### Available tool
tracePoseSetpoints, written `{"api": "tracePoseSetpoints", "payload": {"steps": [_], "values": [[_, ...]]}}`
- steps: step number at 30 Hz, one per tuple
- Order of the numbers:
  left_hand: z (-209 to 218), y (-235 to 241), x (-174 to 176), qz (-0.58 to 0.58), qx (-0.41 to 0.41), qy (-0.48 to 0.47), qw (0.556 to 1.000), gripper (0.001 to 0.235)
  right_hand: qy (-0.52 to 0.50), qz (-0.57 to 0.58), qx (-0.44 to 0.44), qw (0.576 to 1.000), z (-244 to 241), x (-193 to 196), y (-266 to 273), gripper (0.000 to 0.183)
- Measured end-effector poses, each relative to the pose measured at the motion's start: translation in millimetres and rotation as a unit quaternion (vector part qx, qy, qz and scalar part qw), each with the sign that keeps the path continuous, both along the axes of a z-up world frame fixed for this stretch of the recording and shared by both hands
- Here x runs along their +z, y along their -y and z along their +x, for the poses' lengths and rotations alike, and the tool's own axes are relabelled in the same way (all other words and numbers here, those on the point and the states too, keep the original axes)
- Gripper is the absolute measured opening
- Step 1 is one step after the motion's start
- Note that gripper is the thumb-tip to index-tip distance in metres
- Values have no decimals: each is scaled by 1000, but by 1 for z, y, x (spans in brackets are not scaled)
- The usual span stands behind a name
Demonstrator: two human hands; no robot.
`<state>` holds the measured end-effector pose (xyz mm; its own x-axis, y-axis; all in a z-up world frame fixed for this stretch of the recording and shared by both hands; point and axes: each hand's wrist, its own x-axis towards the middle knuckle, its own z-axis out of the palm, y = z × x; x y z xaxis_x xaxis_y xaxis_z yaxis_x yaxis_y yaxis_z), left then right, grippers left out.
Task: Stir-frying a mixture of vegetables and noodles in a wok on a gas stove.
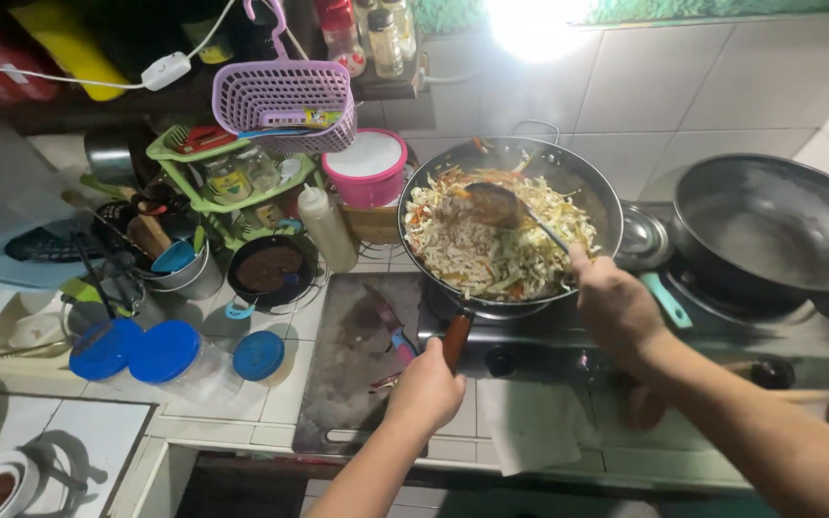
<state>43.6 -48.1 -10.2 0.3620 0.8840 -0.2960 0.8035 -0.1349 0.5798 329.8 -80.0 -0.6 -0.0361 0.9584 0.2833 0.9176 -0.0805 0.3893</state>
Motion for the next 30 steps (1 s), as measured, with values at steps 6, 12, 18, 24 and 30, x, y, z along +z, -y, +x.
{"api": "tracePoseSetpoints", "payload": {"steps": [6,12,18,24,30], "values": [[-4,2,15,-38,7,38,999,46,166,55,41,984,-15,-22,38,60],[-6,-10,-23,-5,-12,67,998,47,50,4,33,998,-29,23,56,59],[-7,-20,-58,30,-23,120,992,45,-381,119,-24,916,-15,41,63,30],[-10,-20,-39,-226,32,242,943,50,-458,-22,-47,888,-8,49,72,27],[-11,-19,-43,-154,-8,238,959,43,-112,-331,-117,930,-55,78,66,102]]}}
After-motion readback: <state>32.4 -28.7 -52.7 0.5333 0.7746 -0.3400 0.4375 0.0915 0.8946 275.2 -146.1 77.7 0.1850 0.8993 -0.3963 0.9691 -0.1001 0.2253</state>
